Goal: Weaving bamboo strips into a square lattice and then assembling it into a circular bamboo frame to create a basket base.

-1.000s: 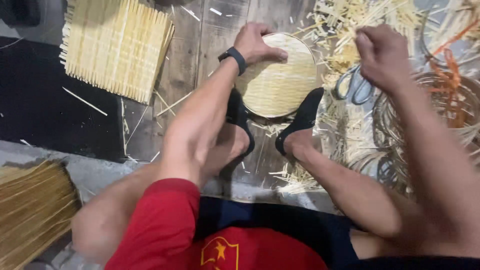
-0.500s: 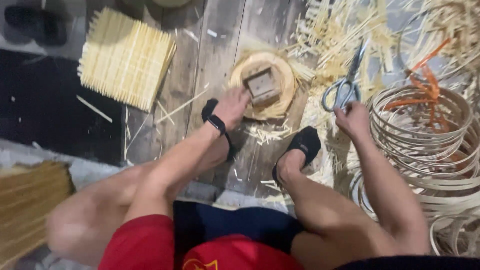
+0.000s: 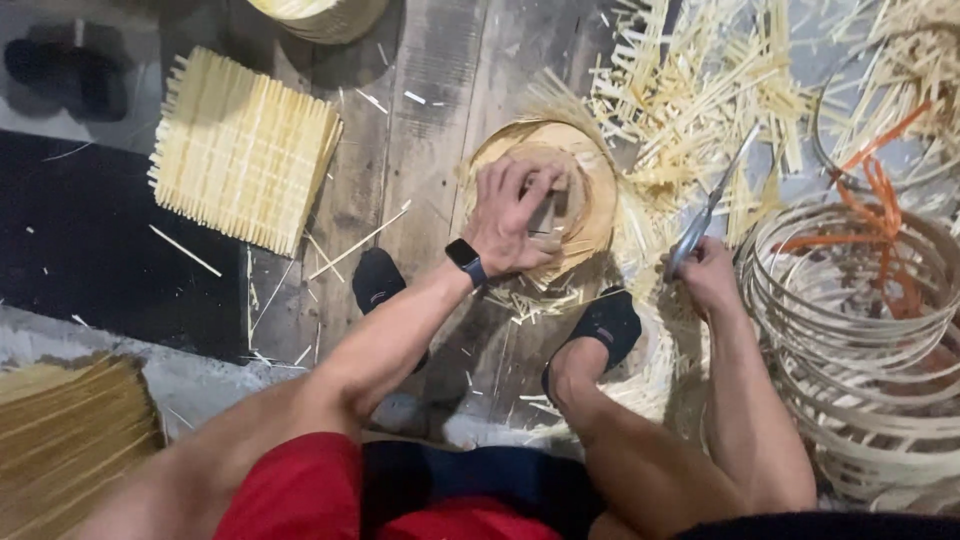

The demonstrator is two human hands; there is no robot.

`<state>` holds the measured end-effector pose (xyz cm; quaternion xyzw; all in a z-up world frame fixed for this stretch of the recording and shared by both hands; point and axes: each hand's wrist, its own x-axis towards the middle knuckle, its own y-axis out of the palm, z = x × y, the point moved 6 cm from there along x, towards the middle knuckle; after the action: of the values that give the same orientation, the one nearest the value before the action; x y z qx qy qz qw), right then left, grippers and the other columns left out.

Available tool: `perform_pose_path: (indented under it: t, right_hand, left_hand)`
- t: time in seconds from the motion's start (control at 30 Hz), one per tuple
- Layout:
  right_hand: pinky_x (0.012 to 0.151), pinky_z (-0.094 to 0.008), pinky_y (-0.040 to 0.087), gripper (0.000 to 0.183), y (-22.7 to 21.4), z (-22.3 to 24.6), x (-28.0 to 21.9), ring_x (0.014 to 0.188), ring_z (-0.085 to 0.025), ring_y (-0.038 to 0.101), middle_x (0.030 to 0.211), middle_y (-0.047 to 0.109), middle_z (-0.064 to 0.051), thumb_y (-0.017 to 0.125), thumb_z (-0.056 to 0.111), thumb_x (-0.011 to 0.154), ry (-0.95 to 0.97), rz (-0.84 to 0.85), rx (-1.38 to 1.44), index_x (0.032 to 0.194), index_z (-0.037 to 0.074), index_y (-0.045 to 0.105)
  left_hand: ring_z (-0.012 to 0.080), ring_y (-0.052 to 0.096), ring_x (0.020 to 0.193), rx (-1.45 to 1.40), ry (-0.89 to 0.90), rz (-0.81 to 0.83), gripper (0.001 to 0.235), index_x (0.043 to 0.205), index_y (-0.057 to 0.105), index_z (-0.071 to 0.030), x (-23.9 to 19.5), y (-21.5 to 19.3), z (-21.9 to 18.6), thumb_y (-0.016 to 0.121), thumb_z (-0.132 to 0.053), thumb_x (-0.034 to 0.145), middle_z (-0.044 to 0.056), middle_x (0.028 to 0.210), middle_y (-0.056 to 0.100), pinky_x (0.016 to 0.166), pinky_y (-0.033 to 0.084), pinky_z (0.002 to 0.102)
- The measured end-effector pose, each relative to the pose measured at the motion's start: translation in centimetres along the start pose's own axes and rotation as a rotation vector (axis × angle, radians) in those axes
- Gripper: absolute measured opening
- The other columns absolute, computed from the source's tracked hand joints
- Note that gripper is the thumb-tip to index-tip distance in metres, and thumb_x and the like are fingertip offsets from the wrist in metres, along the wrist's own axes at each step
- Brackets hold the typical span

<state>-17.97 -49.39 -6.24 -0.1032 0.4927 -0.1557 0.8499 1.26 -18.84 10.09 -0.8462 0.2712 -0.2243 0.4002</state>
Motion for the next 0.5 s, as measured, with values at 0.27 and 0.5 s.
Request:
perform_pose_path:
  t: [0.27,0.5]
  right_hand:
    - [0.069,-0.041,0.054,0.041,1.4,5.0,-7.9,0.074,-0.028,0.064,0.087,0.068,-0.021,0.079,0.035,0.093,-0.228,-0.009,-0.313,0.1,-0.004,0.065]
    - [0.097,-0.056,0.045,0.07,3.8,5.8,-5.8,0.111,-0.044,0.055,0.117,0.057,-0.033,0.061,0.051,0.099,-0.605,-0.141,-0.838,0.131,-0.01,0.054]
  left_hand:
    - [0.0402,0.043,0.132,0.205,0.198,0.352,0.137,0.154,0.029,-0.022,-0.6,2.8,0.5,0.098,-0.049,0.039,0.016,0.141,0.047,0.11,0.033,0.062]
    - [0.0389,0.044,0.132,0.205,-0.46,0.112,0.133,0.165,0.007,-0.014,-3.0,5.7,1.1,0.089,-0.054,0.069,0.019,0.15,0.04,0.101,0.035,0.061]
